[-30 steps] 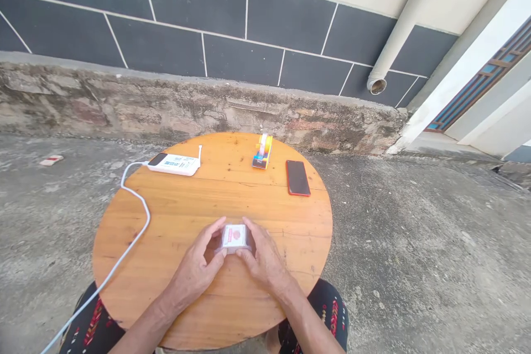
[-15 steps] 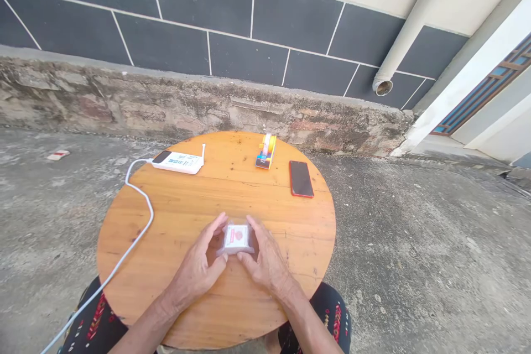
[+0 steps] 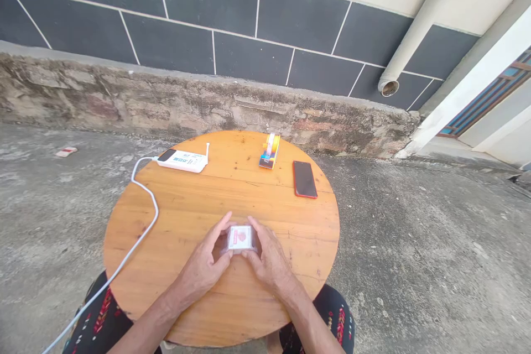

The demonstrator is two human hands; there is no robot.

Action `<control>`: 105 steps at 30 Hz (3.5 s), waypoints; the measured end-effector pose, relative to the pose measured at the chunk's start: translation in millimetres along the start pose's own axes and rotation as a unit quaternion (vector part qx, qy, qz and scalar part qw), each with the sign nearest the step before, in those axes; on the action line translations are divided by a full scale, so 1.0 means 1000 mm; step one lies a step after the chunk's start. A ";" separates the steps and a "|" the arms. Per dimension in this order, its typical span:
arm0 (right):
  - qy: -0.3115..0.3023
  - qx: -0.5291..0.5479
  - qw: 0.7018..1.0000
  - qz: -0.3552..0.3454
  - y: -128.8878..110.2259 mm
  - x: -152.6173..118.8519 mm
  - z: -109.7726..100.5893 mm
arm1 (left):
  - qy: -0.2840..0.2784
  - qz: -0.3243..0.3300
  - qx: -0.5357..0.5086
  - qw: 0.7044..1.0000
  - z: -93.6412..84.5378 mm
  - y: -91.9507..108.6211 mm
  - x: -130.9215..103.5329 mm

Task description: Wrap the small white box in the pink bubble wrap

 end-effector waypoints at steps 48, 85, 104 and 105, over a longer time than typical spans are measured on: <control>0.017 0.004 1.000 -0.003 -0.002 -0.001 -0.003 | -0.018 0.112 0.073 0.991 0.004 0.024 -0.005; 0.019 -0.041 0.999 -0.002 -0.003 0.000 -0.005 | 0.054 0.042 0.101 0.993 -0.009 0.006 0.000; 0.032 -0.034 0.999 0.015 0.000 0.000 -0.006 | 0.070 0.033 0.095 0.992 -0.012 0.004 0.000; 0.030 -0.040 0.999 0.013 0.000 0.000 -0.006 | 0.070 0.031 0.096 0.992 -0.011 0.003 0.000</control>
Point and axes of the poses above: each hand's wrist, its own x-axis towards the middle knuckle, its own z-axis out of the palm, y = z × x, the point moved 10 cm from there along x, towards the middle knuckle, and after that the axes turned 4 degrees about -z, right-handed, at the moved point
